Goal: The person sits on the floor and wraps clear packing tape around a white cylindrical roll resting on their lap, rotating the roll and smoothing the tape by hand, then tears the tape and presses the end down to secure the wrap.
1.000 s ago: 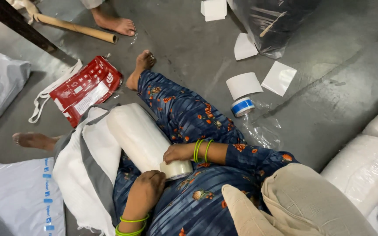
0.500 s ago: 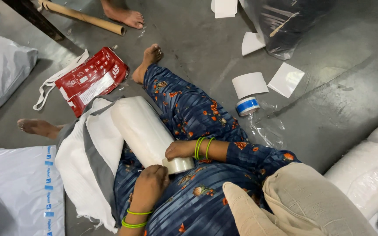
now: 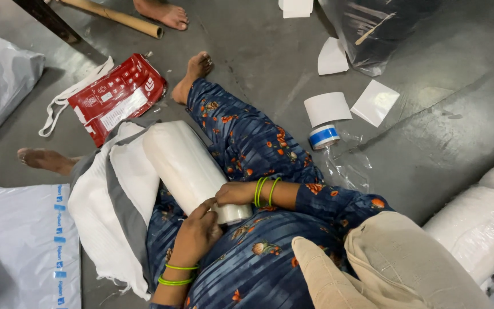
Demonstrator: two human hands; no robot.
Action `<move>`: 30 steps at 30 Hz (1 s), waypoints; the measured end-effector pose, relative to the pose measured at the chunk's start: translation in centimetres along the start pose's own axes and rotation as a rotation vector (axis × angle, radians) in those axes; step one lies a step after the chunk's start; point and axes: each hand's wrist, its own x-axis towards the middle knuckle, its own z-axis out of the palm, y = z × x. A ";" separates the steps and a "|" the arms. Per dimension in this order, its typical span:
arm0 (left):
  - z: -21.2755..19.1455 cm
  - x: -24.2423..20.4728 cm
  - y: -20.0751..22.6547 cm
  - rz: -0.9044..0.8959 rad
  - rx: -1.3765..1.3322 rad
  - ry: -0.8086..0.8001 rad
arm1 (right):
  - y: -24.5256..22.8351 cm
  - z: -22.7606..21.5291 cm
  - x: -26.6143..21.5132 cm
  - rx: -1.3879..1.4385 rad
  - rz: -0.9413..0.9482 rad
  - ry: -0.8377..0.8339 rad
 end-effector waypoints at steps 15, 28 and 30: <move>-0.9 -1.9 -2.4 0.093 -0.097 0.090 | -8.8 -3.6 -3.6 0.129 0.040 -0.035; -0.6 -3.3 -3.8 0.057 -0.314 0.104 | -9.7 -4.2 -3.6 0.287 0.130 -0.112; -1.1 -3.4 -3.8 0.058 -0.325 0.069 | -9.1 -4.2 -3.7 0.294 0.108 -0.122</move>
